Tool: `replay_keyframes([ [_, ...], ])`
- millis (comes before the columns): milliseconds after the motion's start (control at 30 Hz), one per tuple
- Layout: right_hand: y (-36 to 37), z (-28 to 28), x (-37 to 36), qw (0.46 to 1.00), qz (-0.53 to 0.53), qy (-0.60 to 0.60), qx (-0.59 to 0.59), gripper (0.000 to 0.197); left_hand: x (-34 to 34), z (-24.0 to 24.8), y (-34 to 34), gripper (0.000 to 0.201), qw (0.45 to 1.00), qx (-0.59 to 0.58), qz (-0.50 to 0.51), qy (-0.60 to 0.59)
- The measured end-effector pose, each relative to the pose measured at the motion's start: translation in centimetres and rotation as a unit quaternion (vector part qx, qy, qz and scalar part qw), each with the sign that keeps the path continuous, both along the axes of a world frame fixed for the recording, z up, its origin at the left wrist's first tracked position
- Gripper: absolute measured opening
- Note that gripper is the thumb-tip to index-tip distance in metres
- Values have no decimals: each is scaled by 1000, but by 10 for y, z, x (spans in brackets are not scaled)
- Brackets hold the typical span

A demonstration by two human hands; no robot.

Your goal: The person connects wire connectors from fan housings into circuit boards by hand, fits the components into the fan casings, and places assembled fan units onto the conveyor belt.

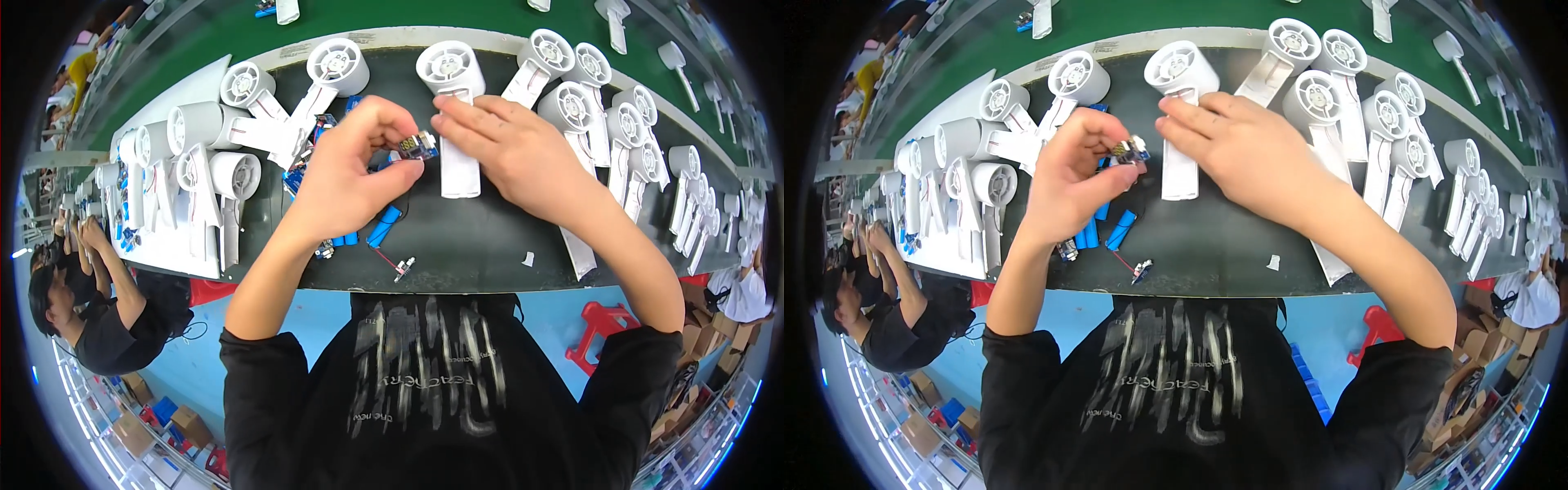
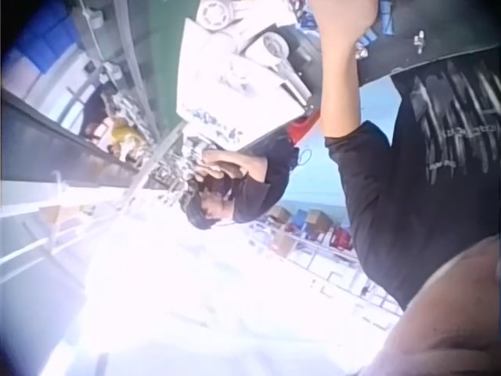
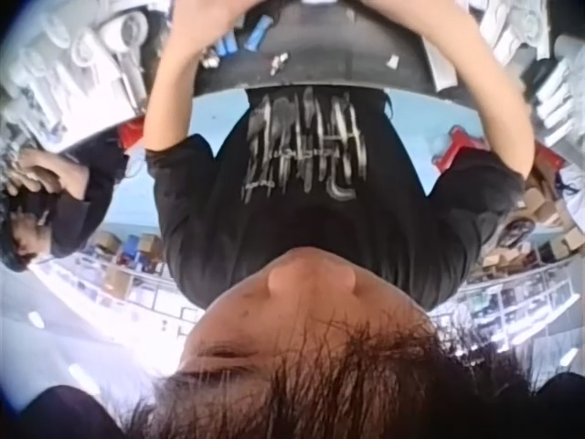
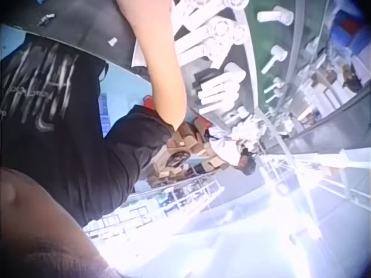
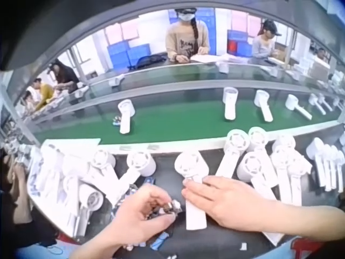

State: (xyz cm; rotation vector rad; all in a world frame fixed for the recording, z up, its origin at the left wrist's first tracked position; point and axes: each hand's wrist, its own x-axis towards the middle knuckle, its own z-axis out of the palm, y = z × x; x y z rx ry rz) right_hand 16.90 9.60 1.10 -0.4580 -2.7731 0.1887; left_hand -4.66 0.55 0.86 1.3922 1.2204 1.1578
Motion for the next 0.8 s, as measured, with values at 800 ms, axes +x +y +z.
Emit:
replay_keyframes([
  [800, -6, 14, -39, 994, -37, -69, -82, 19, -11, -3, -4, 23, 967, -82, 76, -230],
])
